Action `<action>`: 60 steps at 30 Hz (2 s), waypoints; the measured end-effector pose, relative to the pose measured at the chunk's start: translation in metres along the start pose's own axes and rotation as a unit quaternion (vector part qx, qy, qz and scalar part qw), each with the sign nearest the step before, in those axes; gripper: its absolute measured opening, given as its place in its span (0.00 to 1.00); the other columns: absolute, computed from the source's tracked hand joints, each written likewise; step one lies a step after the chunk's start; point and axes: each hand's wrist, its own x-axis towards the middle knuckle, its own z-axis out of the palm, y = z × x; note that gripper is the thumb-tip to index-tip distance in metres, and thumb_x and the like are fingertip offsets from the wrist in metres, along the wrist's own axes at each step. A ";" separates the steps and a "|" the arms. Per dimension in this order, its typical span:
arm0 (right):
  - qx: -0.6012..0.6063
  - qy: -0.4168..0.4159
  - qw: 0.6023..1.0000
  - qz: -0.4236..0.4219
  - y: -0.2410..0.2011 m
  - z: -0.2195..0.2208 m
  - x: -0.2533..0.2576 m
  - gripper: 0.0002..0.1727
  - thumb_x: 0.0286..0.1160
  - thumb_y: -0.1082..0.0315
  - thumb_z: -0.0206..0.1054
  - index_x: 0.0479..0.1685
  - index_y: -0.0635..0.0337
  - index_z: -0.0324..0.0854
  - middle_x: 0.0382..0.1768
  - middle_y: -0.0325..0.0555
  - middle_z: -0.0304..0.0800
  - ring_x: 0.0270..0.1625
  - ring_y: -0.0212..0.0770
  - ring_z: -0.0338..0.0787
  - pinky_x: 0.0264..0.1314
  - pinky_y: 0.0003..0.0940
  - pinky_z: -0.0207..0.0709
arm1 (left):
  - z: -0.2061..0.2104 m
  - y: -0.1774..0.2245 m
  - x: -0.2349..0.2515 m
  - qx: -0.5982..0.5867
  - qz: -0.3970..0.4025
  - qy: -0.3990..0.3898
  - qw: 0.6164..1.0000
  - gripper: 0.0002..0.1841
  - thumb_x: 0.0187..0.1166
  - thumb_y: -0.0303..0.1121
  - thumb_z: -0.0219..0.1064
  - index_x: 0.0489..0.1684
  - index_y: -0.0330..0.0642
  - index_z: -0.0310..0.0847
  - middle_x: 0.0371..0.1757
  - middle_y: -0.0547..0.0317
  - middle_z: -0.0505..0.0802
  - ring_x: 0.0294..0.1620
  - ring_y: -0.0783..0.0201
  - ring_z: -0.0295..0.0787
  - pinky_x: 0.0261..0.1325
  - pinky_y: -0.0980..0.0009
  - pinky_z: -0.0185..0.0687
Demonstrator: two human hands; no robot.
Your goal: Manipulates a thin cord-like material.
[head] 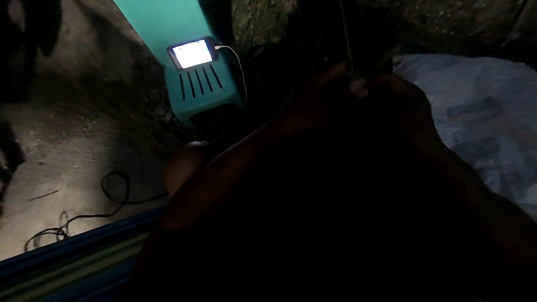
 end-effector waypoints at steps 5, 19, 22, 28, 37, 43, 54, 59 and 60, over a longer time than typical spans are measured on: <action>-0.032 -0.005 0.999 0.018 -0.004 0.000 0.000 0.07 0.88 0.68 0.58 0.56 0.54 0.79 0.28 0.28 0.85 0.22 0.22 0.83 0.23 0.17 0.81 | -0.012 0.002 0.008 0.056 0.031 0.058 0.996 0.16 0.91 0.33 0.58 0.68 0.33 0.79 0.37 0.57 0.88 0.25 0.75 0.79 0.27 0.78 0.78; -0.091 0.034 0.994 -0.039 -0.005 -0.003 -0.015 0.07 0.85 0.68 0.63 0.54 0.56 0.81 0.32 0.27 0.85 0.22 0.18 0.81 0.22 0.15 0.79 | -0.002 0.010 -0.009 0.087 0.012 0.038 0.995 0.15 0.90 0.34 0.59 0.64 0.35 0.83 0.41 0.58 0.91 0.29 0.78 0.81 0.32 0.80 0.78; -0.066 0.006 0.997 -0.047 -0.003 -0.009 -0.018 0.06 0.85 0.68 0.62 0.52 0.53 0.82 0.31 0.25 0.86 0.21 0.18 0.79 0.20 0.15 0.77 | -0.013 0.014 -0.003 0.076 0.001 0.110 0.991 0.15 0.91 0.36 0.57 0.63 0.36 0.82 0.32 0.63 0.85 0.21 0.76 0.76 0.25 0.80 0.76; -0.046 0.001 0.998 -0.037 -0.007 -0.009 -0.024 0.05 0.86 0.66 0.61 0.51 0.50 0.81 0.34 0.24 0.87 0.21 0.17 0.78 0.20 0.12 0.75 | -0.004 0.013 -0.009 0.045 0.022 0.074 0.996 0.15 0.91 0.34 0.58 0.62 0.34 0.83 0.30 0.64 0.85 0.21 0.78 0.75 0.24 0.81 0.75; -0.070 -0.018 0.996 -0.058 -0.003 -0.016 -0.024 0.07 0.86 0.68 0.60 0.54 0.53 0.80 0.34 0.25 0.86 0.23 0.19 0.82 0.24 0.15 0.81 | -0.007 0.014 -0.008 0.052 0.021 0.068 0.996 0.16 0.91 0.34 0.57 0.67 0.33 0.80 0.28 0.65 0.84 0.21 0.77 0.76 0.24 0.80 0.75; -0.103 -0.052 0.993 -0.029 0.000 -0.016 -0.021 0.07 0.82 0.72 0.65 0.54 0.58 0.80 0.35 0.31 0.87 0.29 0.22 0.87 0.30 0.19 0.86 | -0.026 0.010 0.000 -0.044 0.003 0.133 0.990 0.16 0.92 0.34 0.55 0.71 0.38 0.75 0.29 0.65 0.84 0.18 0.74 0.77 0.19 0.80 0.78; -0.138 -0.039 0.989 -0.033 0.005 -0.020 0.002 0.12 0.88 0.65 0.61 0.59 0.61 0.83 0.32 0.37 0.88 0.25 0.25 0.84 0.27 0.22 0.83 | 0.002 -0.010 -0.008 0.033 -0.052 0.029 0.998 0.20 0.91 0.35 0.58 0.79 0.41 0.73 0.40 0.57 0.88 0.27 0.71 0.82 0.28 0.76 0.81; -0.181 -0.037 0.982 -0.031 -0.009 -0.018 -0.006 0.13 0.88 0.64 0.61 0.58 0.61 0.84 0.30 0.37 0.86 0.24 0.23 0.82 0.27 0.20 0.80 | -0.011 -0.004 -0.005 0.047 -0.006 0.091 0.995 0.16 0.91 0.35 0.57 0.69 0.37 0.78 0.32 0.61 0.86 0.22 0.73 0.79 0.24 0.77 0.79; -0.185 -0.036 0.982 -0.035 -0.011 -0.017 -0.008 0.12 0.88 0.64 0.61 0.58 0.62 0.85 0.31 0.36 0.86 0.25 0.22 0.81 0.27 0.20 0.80 | -0.011 -0.003 -0.005 0.038 -0.003 0.103 0.994 0.15 0.91 0.34 0.57 0.68 0.37 0.78 0.32 0.62 0.85 0.21 0.74 0.78 0.23 0.78 0.79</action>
